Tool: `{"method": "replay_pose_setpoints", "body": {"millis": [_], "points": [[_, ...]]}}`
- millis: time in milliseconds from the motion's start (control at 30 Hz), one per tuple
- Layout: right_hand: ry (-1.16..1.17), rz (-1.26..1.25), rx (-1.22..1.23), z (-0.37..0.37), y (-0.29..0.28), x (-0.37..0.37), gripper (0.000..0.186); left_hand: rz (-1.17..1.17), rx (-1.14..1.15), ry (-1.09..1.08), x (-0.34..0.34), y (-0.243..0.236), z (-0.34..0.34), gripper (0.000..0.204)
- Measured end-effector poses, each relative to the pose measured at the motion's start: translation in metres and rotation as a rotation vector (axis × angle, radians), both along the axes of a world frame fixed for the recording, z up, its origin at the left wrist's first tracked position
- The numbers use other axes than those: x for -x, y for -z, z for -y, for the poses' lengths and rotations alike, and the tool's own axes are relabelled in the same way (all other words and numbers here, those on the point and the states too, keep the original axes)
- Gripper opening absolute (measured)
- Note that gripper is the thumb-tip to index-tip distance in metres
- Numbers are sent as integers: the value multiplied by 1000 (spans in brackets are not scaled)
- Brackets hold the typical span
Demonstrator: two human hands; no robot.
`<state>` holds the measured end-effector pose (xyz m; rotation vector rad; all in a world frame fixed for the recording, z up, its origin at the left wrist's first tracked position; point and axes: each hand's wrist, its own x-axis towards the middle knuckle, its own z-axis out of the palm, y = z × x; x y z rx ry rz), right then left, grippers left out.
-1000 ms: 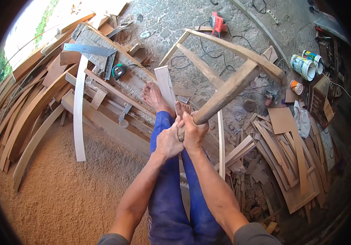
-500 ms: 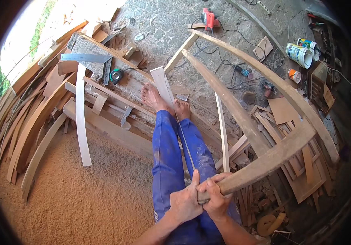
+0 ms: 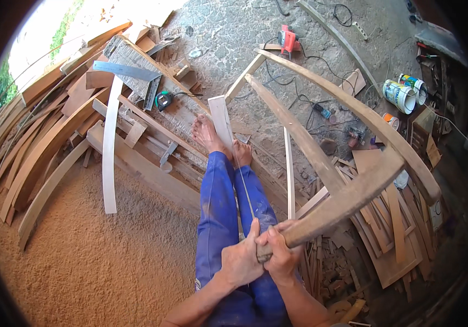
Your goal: The person gathers several pieces of wood and sits on the floor. They use a curved blade tool to shave and shape the edges of a wooden plank, creating wood shavings. The person then uses a hand saw to cut the wood and continues to refine the shape with the blade.
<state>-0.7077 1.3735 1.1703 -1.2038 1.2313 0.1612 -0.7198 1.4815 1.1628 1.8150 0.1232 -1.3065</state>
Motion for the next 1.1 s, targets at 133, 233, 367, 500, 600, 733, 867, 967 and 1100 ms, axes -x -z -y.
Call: {"method": "replay_pose_setpoints", "body": {"millis": [133,233,367,500,600,733,867,967,1100], "points": [[-38,-48,27,1,-21,10,20,9,93,-31,12,-17,-1,101],[-73,-58,54,-9,116,-6,20,23,-94,68,-16,111,-5,94],[72,142,-115,-28,278,-52,21,57,-138,44,-65,249,-17,85],[47,84,-143,-20,206,-50,18,78,-125,-10,-51,188,-16,82],[-52,-59,-4,-2,57,-10,19,-2,-63,69,-19,52,-4,92],[-94,-79,6,11,-42,24,21,-7,34,-38,16,-41,6,98],[-16,-59,27,-8,97,-2,17,87,-74,34,2,97,-4,95],[36,123,-68,-28,237,-45,18,50,-167,-27,-37,232,-16,77],[70,95,-175,-22,250,-43,22,111,-126,-39,-46,236,-15,72]]}}
